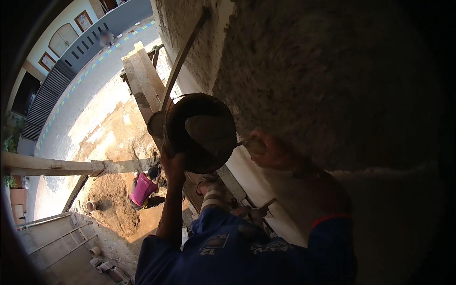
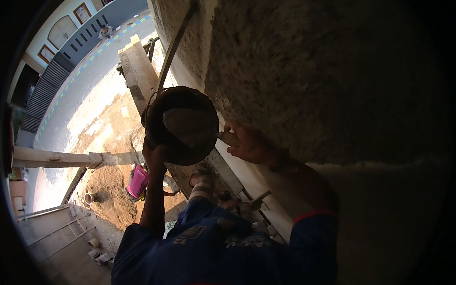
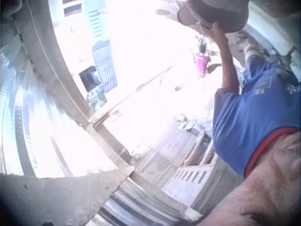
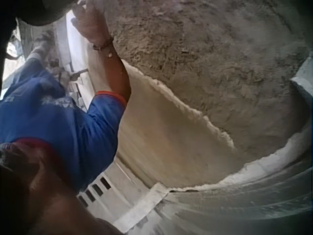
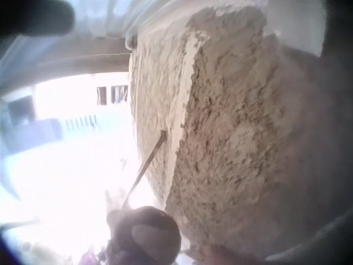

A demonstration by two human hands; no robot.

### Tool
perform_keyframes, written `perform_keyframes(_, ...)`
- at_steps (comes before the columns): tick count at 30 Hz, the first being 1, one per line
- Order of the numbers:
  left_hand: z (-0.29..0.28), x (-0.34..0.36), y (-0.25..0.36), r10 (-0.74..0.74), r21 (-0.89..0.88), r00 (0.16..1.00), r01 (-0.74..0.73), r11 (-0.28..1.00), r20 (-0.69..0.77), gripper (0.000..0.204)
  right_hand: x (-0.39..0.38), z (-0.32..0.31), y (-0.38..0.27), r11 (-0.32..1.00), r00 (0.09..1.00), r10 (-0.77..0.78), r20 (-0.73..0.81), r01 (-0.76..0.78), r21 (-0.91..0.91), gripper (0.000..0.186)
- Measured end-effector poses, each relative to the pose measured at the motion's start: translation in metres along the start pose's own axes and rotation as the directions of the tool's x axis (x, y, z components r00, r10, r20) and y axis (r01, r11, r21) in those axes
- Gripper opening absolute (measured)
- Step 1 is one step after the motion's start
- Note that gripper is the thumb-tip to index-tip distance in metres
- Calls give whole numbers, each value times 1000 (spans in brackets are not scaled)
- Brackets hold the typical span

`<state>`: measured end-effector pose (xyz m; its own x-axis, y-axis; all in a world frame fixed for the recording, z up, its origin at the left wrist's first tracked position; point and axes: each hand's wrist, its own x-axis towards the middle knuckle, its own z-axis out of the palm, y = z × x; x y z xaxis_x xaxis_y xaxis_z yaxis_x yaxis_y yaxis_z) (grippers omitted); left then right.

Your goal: The person applies plaster to a wall using a trowel and then smooths it using a wooden float.

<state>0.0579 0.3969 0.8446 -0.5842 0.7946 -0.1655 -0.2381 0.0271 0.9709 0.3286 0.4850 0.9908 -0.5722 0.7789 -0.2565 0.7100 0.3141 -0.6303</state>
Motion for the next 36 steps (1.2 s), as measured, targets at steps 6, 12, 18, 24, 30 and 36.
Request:
perform_keyframes(6,-34,13,-33,29,38,996,-26,999,-82,51,25,-18,28,996,980,-10,200,-9,92,50)
perform_keyframes(12,-28,18,-26,1,97,998,5,995,-59,53,41,-131,50,962,788,261,-558,-262,81,53)
perform_keyframes(18,-12,13,0,52,135,998,-46,990,-42,56,-2,-148,-40,953,862,286,-419,-300,32,47)
perform_keyframes(24,31,10,44,133,137,975,-158,978,181,57,-18,-62,22,848,957,-289,-16,248,-468,38)
perform_keyframes(30,67,11,104,240,282,877,-376,883,417,62,12,-20,-25,476,957,-266,-117,25,-879,14)
perform_keyframes(36,84,9,139,396,319,775,-584,746,491,61,34,-35,-29,578,979,-146,-144,-33,-816,13)
